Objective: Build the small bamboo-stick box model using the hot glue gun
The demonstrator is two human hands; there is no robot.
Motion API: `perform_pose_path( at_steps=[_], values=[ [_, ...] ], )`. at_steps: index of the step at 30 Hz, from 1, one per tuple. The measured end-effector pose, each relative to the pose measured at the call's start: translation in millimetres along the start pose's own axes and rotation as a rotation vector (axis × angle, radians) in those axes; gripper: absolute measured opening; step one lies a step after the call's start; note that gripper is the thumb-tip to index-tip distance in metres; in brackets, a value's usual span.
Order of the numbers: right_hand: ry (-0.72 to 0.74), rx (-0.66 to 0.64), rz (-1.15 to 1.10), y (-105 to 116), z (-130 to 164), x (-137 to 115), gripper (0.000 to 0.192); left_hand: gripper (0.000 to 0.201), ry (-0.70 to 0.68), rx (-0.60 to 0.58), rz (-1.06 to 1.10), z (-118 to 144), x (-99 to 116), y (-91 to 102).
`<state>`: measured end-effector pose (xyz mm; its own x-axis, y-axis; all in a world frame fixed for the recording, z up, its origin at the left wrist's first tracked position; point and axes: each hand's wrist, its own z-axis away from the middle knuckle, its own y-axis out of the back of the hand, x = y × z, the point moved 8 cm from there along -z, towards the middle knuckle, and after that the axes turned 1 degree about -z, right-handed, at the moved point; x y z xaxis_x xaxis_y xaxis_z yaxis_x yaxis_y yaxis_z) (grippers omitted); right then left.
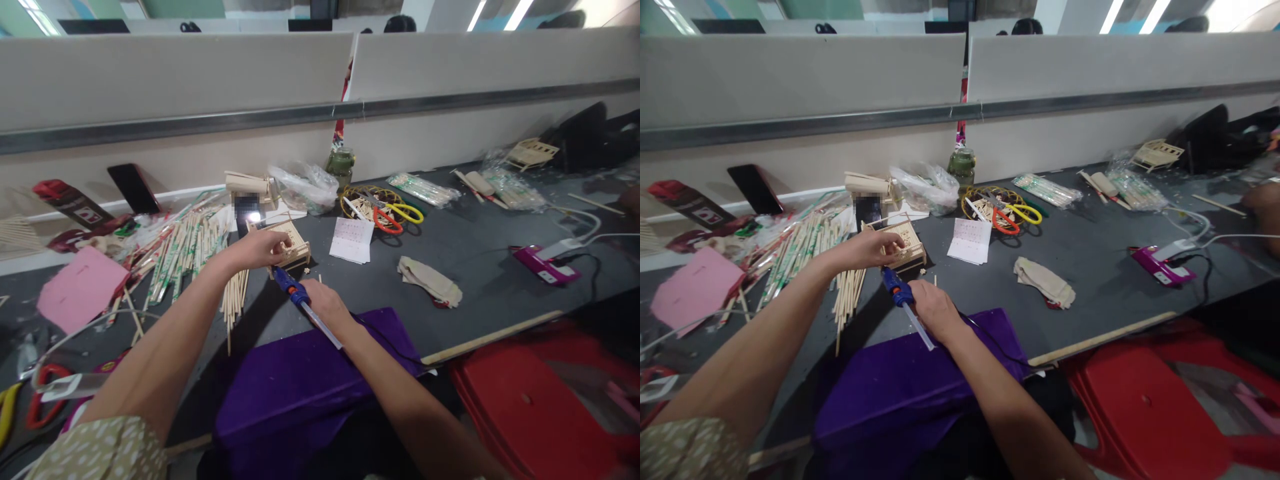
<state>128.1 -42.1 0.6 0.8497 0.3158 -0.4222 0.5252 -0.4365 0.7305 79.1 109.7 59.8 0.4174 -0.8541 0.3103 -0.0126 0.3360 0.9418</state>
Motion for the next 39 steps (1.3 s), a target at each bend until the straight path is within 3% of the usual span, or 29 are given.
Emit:
perform_pose_path(
  at_steps=[39],
  values=[
    [-0.042,-0.074,-0.099,-2.5,-0.7,0.9,0.02,0.028,0.012,-0.009,-0.012,1.9,2.6,1.3]
  ],
)
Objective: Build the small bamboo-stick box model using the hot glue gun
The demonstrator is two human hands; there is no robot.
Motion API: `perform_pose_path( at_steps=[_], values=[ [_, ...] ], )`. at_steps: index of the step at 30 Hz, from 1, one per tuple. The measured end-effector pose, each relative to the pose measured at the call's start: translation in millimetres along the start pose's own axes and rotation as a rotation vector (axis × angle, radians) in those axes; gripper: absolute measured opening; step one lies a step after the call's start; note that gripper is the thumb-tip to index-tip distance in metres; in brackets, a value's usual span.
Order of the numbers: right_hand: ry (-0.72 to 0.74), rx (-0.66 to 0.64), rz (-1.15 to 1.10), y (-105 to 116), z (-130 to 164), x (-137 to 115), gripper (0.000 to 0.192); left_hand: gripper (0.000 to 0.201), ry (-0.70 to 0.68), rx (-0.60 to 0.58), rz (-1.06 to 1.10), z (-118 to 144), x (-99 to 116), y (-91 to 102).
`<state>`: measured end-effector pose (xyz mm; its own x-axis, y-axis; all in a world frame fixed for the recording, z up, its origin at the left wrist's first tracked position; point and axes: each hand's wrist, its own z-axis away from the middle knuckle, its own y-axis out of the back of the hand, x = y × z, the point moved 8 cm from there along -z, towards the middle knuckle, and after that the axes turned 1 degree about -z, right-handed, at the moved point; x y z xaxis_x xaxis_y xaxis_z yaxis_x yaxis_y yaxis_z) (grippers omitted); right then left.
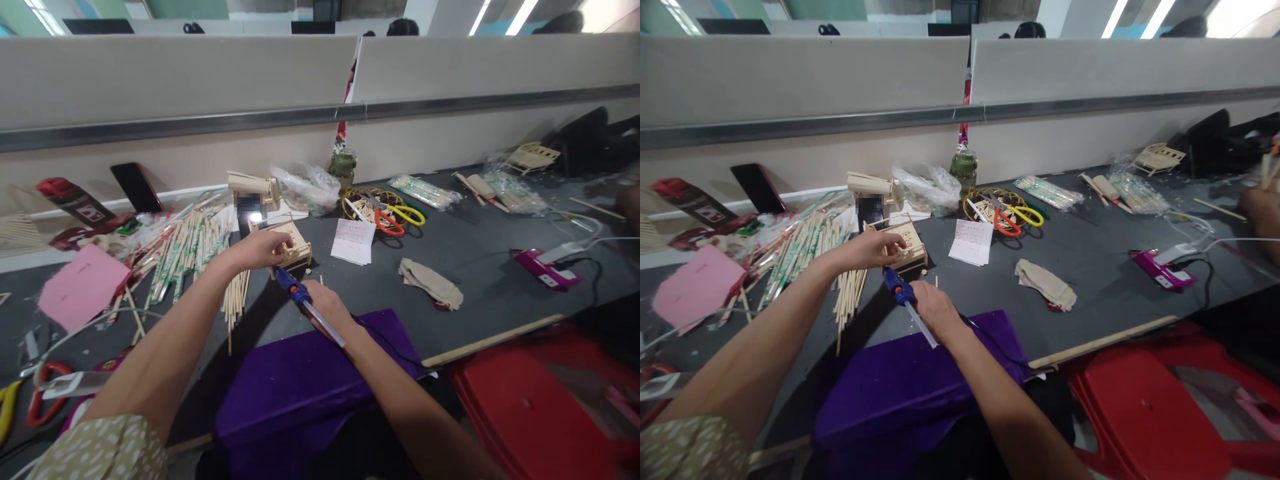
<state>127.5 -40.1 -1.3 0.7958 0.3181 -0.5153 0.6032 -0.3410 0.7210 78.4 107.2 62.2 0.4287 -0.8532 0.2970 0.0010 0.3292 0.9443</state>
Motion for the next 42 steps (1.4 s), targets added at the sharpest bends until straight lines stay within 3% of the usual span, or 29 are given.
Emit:
perform_pose_path(
  at_steps=[22,42],
  values=[
    [-0.024,0.046,-0.004,4.6,-0.3,-1.1,0.018,0.027,0.002,0.004,0.006,0.0,-2.3,-0.3],
    [-0.057,0.011,0.03,1.5,0.0,1.0,0.017,0.024,0.018,0.016,-0.029,0.6,-1.8,1.3]
  ],
)
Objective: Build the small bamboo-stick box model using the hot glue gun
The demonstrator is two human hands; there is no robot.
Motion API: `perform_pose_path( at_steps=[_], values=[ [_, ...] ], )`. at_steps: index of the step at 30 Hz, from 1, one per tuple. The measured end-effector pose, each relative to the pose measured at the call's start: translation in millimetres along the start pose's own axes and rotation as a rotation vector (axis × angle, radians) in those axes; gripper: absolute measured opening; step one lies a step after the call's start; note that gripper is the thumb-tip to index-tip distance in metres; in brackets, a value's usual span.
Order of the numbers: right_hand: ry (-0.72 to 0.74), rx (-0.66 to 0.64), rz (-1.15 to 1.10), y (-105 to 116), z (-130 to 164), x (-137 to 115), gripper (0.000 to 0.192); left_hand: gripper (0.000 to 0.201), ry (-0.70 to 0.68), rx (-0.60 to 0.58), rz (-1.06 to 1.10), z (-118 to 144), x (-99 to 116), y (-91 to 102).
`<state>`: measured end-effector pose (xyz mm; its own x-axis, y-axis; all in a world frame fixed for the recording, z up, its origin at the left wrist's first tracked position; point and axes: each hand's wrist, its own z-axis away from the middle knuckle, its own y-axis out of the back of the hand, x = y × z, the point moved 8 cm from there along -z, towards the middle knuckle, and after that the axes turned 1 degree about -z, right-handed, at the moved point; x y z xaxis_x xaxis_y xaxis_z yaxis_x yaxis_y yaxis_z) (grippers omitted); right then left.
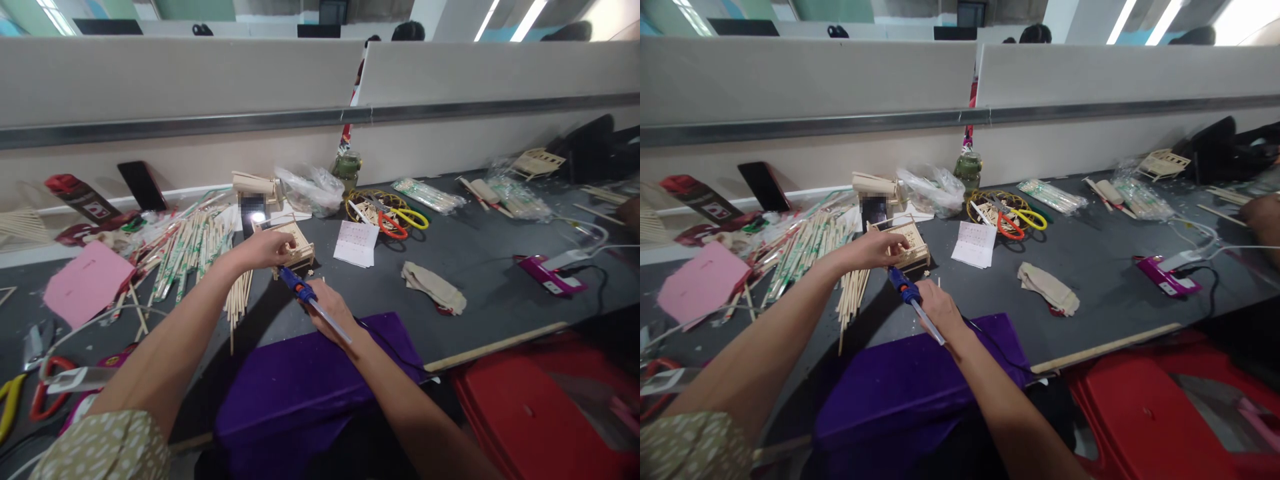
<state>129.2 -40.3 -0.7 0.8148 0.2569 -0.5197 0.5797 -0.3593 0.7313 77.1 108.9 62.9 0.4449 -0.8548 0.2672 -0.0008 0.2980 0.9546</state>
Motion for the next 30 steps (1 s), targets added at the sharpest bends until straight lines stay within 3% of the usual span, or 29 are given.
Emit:
perform_pose_path(
  at_steps=[30],
  values=[
    [-0.022,-0.038,-0.01,-6.9,-0.3,5.0,0.017,0.025,0.012,-0.008,-0.011,-0.4,-1.5,-1.0]
  ],
)
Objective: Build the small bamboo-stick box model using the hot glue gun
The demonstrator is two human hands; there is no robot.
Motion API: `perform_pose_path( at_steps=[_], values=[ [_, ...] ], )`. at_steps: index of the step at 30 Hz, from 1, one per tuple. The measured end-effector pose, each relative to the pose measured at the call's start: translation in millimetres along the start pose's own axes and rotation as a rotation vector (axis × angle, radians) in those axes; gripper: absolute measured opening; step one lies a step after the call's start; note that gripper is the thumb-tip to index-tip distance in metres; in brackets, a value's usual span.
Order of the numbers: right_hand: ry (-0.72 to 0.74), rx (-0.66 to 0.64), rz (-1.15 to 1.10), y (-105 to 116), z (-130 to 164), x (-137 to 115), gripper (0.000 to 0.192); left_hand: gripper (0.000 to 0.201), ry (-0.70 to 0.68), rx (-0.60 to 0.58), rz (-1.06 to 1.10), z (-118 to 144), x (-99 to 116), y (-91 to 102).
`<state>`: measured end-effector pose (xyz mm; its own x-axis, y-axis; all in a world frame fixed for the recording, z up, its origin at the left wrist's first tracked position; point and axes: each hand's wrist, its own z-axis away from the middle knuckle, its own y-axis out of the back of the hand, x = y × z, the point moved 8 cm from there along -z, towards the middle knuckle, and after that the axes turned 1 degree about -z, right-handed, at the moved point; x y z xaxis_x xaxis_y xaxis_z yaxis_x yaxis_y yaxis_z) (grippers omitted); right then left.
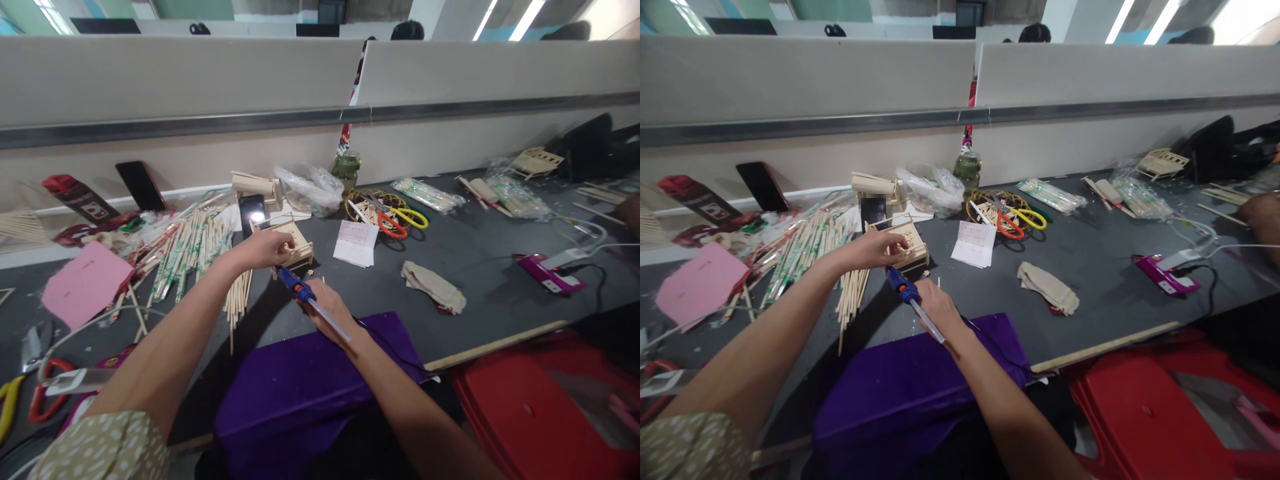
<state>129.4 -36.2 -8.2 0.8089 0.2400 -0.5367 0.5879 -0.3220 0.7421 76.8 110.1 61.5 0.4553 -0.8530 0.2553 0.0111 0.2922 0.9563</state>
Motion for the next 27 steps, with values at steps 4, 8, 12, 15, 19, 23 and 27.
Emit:
perform_pose_path(
  at_steps=[4,8,12,15,19,23,27],
  values=[
    [0.002,0.018,-0.01,0.6,0.1,0.4,0.016,0.026,0.014,-0.001,-0.012,0.1,-0.2,0.2],
    [0.008,0.038,-0.031,1.7,-0.1,-0.4,0.015,0.026,0.02,-0.008,-0.005,0.4,0.6,0.4],
    [-0.01,0.034,-0.038,1.8,-0.1,0.9,0.014,0.025,0.026,-0.004,-0.005,0.6,0.4,0.9],
    [-0.016,0.03,-0.041,2.5,-0.1,1.0,0.012,0.025,0.024,-0.001,0.003,0.4,0.2,0.7],
    [-0.028,0.028,-0.047,4.3,-0.2,0.5,0.012,0.025,0.013,-0.005,0.017,0.4,0.7,0.1],
    [-0.032,0.028,-0.048,5.6,-0.1,-0.4,0.011,0.025,0.012,-0.006,0.011,0.9,0.4,0.0],
    [-0.024,0.033,-0.057,6.2,0.1,-1.1,0.011,0.026,-0.004,0.004,0.03,1.7,1.2,0.7]
  ],
)
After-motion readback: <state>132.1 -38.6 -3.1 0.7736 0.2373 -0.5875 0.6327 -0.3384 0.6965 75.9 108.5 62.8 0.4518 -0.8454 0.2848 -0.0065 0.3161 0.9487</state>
